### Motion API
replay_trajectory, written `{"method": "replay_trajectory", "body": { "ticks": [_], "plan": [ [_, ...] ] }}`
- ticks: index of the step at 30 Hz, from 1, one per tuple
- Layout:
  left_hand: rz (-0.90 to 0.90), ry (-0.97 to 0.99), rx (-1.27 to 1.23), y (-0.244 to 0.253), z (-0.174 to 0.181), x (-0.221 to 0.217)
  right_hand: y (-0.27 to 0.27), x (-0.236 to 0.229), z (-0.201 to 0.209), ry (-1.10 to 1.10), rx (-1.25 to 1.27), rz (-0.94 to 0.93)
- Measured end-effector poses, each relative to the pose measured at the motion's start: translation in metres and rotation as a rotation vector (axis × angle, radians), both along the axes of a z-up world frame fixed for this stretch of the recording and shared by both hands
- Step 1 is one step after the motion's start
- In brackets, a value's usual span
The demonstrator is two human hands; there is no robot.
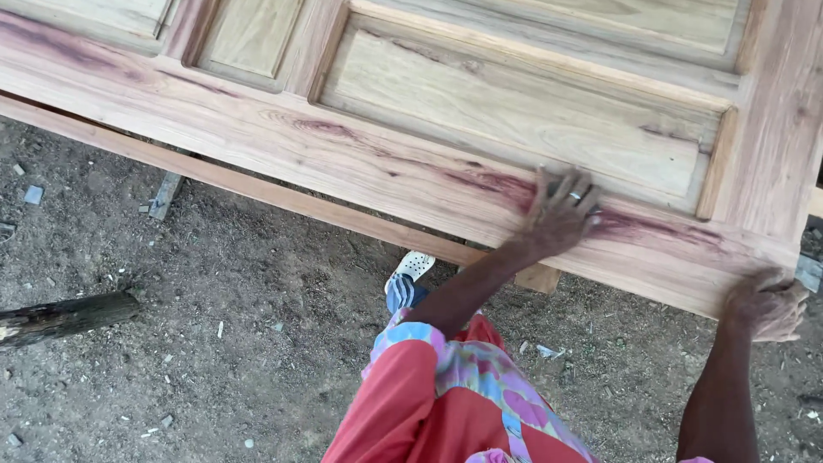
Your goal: Sanding a wooden door by hand using a sanding block.
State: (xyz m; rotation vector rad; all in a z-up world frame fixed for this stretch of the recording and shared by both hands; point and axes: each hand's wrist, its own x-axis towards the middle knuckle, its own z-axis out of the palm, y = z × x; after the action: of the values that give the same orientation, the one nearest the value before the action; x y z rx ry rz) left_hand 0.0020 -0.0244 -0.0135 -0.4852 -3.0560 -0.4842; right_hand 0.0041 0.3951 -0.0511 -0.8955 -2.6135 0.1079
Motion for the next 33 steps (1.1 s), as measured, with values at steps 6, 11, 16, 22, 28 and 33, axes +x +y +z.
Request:
{"method": "replay_trajectory", "body": {
  "ticks": [6,11,16,22,28,33],
  "plan": [
    [0.137,0.114,0.029,-0.148,-0.021,0.036,-0.006,0.004,0.003,0.071,0.076,0.059],
    [0.449,0.128,-0.138,-0.320,-0.030,0.054,0.011,0.001,-0.015,0.103,0.147,0.080],
    [0.746,-0.312,-0.062,-0.379,0.008,0.048,0.010,-0.002,-0.010,0.054,0.079,0.012],
    [0.672,-0.179,-0.155,-0.248,-0.003,0.042,0.000,0.003,-0.002,0.071,0.083,0.048],
    [0.132,0.179,-0.049,-0.042,0.034,0.062,0.017,-0.006,-0.015,0.111,0.159,0.070],
    [-0.216,0.346,0.205,0.089,0.004,0.085,0.022,-0.005,-0.020,0.074,0.148,0.050]
  ]
}}
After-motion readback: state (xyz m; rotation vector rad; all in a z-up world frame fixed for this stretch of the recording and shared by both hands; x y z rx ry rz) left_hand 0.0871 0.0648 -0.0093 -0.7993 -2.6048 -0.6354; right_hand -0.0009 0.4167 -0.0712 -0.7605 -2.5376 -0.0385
